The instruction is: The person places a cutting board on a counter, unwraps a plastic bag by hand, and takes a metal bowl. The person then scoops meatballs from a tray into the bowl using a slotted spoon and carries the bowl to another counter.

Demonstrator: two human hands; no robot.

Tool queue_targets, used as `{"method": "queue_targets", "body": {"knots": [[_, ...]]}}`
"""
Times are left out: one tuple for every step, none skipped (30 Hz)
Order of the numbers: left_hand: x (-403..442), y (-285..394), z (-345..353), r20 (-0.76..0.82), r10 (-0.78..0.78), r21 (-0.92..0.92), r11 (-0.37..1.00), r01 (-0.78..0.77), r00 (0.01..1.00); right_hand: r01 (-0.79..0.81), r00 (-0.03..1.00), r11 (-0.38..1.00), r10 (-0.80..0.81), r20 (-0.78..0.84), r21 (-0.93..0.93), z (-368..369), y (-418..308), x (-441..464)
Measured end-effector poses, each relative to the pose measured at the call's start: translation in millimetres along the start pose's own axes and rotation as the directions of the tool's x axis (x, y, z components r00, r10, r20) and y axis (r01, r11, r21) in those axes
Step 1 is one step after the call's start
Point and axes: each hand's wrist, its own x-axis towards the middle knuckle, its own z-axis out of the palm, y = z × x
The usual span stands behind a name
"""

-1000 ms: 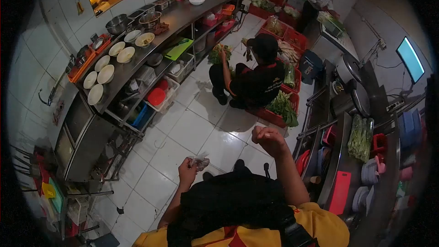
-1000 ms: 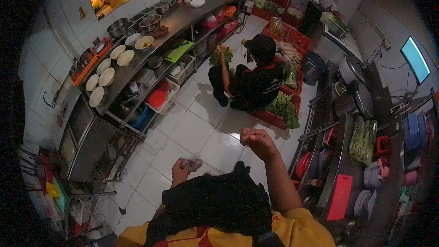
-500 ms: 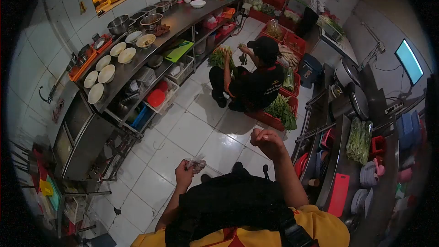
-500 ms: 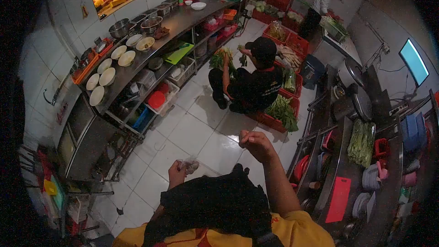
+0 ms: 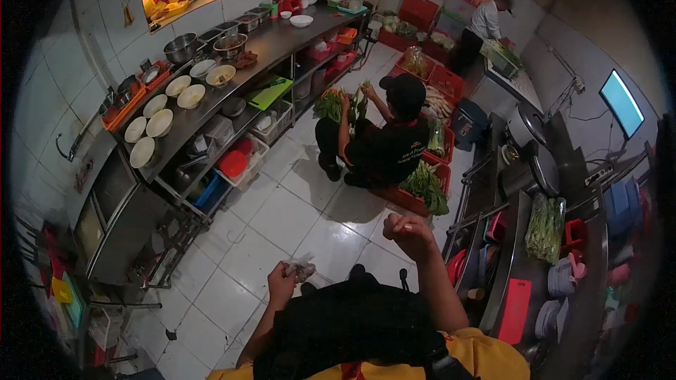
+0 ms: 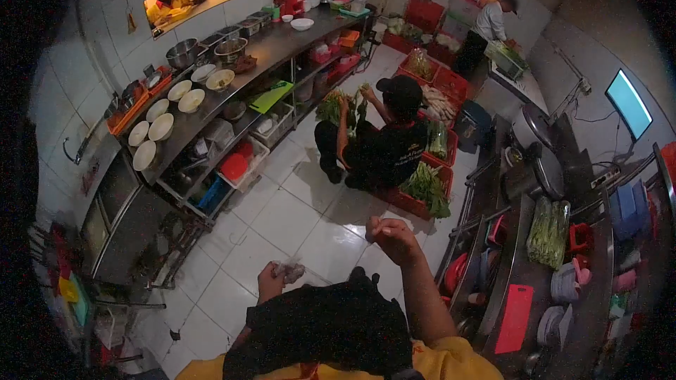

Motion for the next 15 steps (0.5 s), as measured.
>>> {"method": "queue_targets", "body": {"knots": [[0, 1, 0, 0.001, -0.031, 0.007, 1.000, 0.031, 1.000, 0.017, 0.999, 1.000, -0.017, 0.034, 0.007, -1, 0, 0], [0, 2, 1, 0.002, -0.029, 0.003, 1.000, 0.029, 1.000, 0.031, 0.997, 0.999, -0.032, 0.066, 0.015, -3, 0, 0], [0, 3, 0, 0.007, -0.028, 0.000, 1.000, 0.028, 1.000, 0.031, 0.997, 0.999, -0.032, 0.065, 0.013, -3, 0, 0], [-1, 4, -1, 0.011, -0.028, -0.002, 1.000, 0.028, 1.000, 0.029, 0.999, 1.000, -0.028, 0.046, -0.005, -3, 1, 0], [0, 1, -1, 0.011, -0.028, -0.002, 1.000, 0.028, 1.000, 0.026, 0.999, 0.999, -0.025, 0.029, -0.022, -3, 1, 0], [3, -4, -1, 0.008, -0.014, 0.005, 1.000, 0.014, 1.000, 0.026, 0.999, 0.999, -0.025, 0.030, -0.022, -3, 2, 1], [4, -4, -2, 0.003, -0.001, 0.012, 1.000, 0.001, 1.000, 0.023, 0.999, 1.000, -0.022, 0.043, -0.012, -3, 3, 2], [3, -4, -2, 0.001, -0.003, 0.014, 1.000, 0.003, 1.000, 0.019, 0.998, 1.000, -0.019, 0.055, -0.002, -3, 3, 2], [4, -4, -3, 0.002, -0.007, 0.014, 1.000, 0.007, 1.000, 0.019, 0.998, 1.000, -0.019, 0.055, 0.000, -3, 4, 3], [4, -3, -3, 0.003, -0.010, 0.014, 1.000, 0.010, 1.000, 0.022, 0.998, 1.000, -0.022, 0.059, 0.002, -2, 4, 4], [4, -2, -4, 0.002, -0.010, 0.016, 1.000, 0.010, 1.000, 0.025, 0.998, 1.000, -0.025, 0.063, 0.005, -1, 4, 5], [4, -2, -4, 0.002, -0.003, 0.010, 1.000, 0.003, 1.000, 0.026, 0.998, 1.000, -0.026, 0.064, 0.006, -3, 5, 6], [3, -2, -4, 0.002, 0.003, 0.004, 1.000, -0.003, 1.000, 0.020, 0.997, 1.000, -0.022, 0.070, 0.019, -8, 6, 7], [4, -5, -4, 0.002, 0.001, 0.006, 1.000, -0.001, 1.000, 0.014, 0.997, 0.999, -0.017, 0.075, 0.034, -11, 9, 8], [5, -10, -5, 0.018, -0.014, -0.031, 0.999, 0.015, 1.000, 0.013, 0.997, 0.999, -0.016, 0.070, 0.039, -13, 12, 8]]}}
